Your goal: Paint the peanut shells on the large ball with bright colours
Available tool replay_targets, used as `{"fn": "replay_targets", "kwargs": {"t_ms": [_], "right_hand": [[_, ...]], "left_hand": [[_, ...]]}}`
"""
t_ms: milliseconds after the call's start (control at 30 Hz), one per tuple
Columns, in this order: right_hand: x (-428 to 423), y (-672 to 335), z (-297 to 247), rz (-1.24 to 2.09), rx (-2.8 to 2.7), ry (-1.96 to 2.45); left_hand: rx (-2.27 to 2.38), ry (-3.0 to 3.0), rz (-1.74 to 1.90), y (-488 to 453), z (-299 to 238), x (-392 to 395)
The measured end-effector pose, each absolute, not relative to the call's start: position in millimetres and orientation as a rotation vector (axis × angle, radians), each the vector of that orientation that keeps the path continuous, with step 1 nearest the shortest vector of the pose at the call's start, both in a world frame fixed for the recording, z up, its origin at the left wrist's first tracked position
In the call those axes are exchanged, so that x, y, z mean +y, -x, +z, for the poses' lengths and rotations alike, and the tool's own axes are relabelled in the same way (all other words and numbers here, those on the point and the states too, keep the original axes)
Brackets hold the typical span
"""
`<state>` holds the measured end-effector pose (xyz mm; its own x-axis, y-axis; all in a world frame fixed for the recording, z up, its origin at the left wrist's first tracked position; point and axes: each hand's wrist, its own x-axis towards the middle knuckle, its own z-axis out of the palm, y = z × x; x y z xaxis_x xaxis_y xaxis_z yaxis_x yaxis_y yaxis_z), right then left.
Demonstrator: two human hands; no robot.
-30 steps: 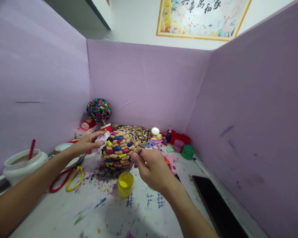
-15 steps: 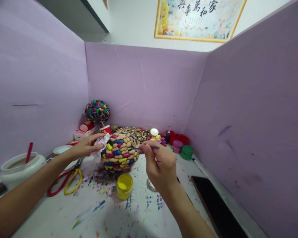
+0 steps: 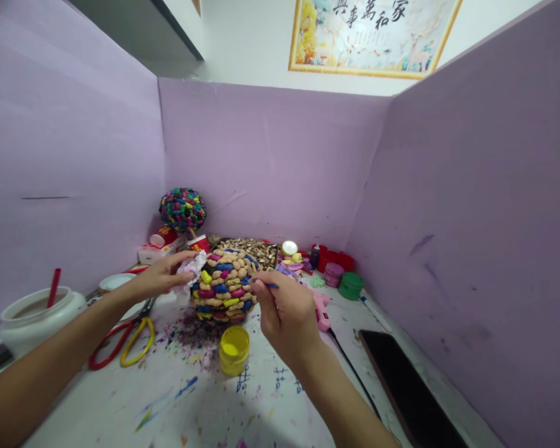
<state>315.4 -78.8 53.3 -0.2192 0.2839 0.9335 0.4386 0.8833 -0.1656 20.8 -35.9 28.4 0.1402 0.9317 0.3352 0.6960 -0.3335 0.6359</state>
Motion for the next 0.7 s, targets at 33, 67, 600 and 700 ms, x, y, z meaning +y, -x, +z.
{"fn": "replay_targets", "kwargs": {"t_ms": [33,67,600,700], "right_hand": [[-78.8,-315.4,53.0,-0.155,-1.818,0.54],[-78.8,-315.2,52.7,-0.154,-1.819,0.536],[-70.4,-316.9,45.6,-0.1,-1.725,0.646],[-70.8,-318.8,45.8,-0.087,-1.718,0.683]], "left_hand": [[1.573,-2.102,0.998,-21.0,28.6,-36.1],[1.573,-2.107,0.991,-21.2,28.7,-36.2],[1.528,-2.106,0.998,-18.7,25.0,-33.8],[1.536,-2.086,1.009,-19.3,25.7,-34.2]]}}
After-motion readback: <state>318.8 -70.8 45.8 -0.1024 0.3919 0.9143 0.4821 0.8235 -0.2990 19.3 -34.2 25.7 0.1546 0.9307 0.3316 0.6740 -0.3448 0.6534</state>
